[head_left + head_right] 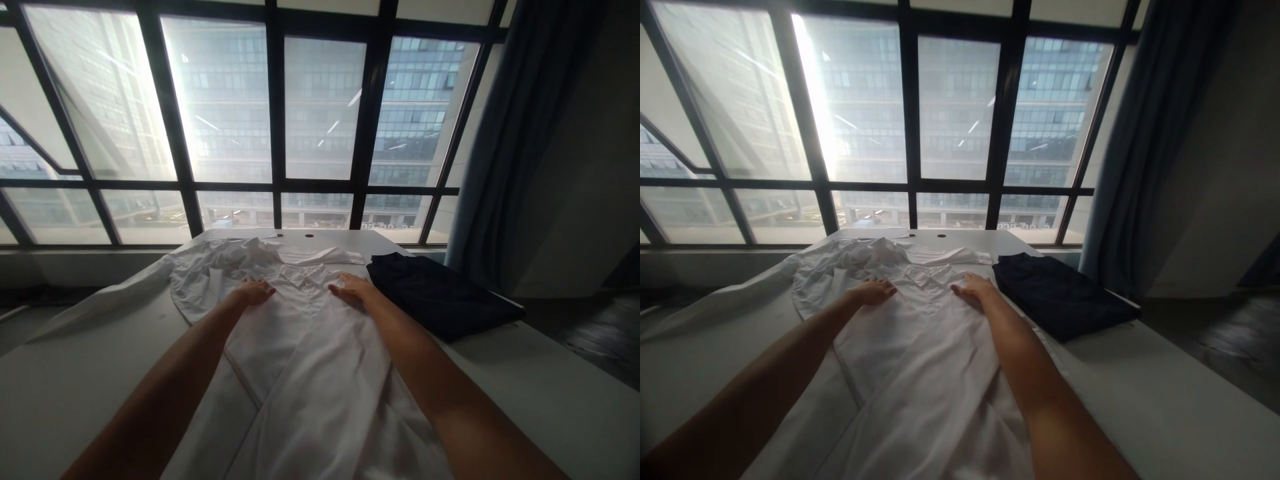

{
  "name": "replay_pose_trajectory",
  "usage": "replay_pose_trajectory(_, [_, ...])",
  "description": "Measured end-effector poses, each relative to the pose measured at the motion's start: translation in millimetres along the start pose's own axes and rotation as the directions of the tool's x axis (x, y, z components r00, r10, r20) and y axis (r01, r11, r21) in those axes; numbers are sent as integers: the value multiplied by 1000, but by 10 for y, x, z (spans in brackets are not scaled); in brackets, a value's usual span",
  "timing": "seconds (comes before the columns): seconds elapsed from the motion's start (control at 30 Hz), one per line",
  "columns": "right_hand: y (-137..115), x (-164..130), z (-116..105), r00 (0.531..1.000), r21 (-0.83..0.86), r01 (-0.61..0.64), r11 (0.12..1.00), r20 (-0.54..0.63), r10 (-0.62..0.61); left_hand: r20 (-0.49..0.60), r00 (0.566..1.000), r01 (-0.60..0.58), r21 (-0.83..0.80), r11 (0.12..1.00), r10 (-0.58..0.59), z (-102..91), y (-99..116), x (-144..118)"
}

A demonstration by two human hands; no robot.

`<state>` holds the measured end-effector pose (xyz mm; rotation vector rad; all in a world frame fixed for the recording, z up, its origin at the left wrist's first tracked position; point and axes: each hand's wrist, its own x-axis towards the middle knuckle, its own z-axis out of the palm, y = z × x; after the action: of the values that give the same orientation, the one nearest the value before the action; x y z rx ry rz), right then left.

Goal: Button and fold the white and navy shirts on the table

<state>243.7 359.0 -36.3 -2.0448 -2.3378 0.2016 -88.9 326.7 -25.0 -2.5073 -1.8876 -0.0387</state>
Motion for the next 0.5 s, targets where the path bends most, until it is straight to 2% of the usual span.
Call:
replay_pose_trajectory(0.07, [-25,-19,50,999,-9,-10,1000,-52,10,-37,999,2,26,1000,-1,4,37,66])
replay_pose_trajectory(0.13, [-27,-51,103,999,-9,6,1000,-51,-7,-56,998,-11,-8,1000,11,54,57,92])
replay_pose_trajectory(0.27, [8,-113,75,1000,12,12,1000,4,-13,37,999,-16,-67,998,18,149,4,87])
replay_pose_trajectory(0.37, [-23,-90,-29,999,13,-38,999,16,38,56,998,-12,-62,998,15,115,-6,122])
replay_pose_trajectory(0.43, [-76,-36,-62,998,-8,-69,998,-11,69,13,1000,-6,-27,1000,7,82,42,179])
replay_pose_trajectory(0.5, [-128,31,-37,998,-46,-28,999,-60,25,-63,998,-27,27,999,28,85,105,252])
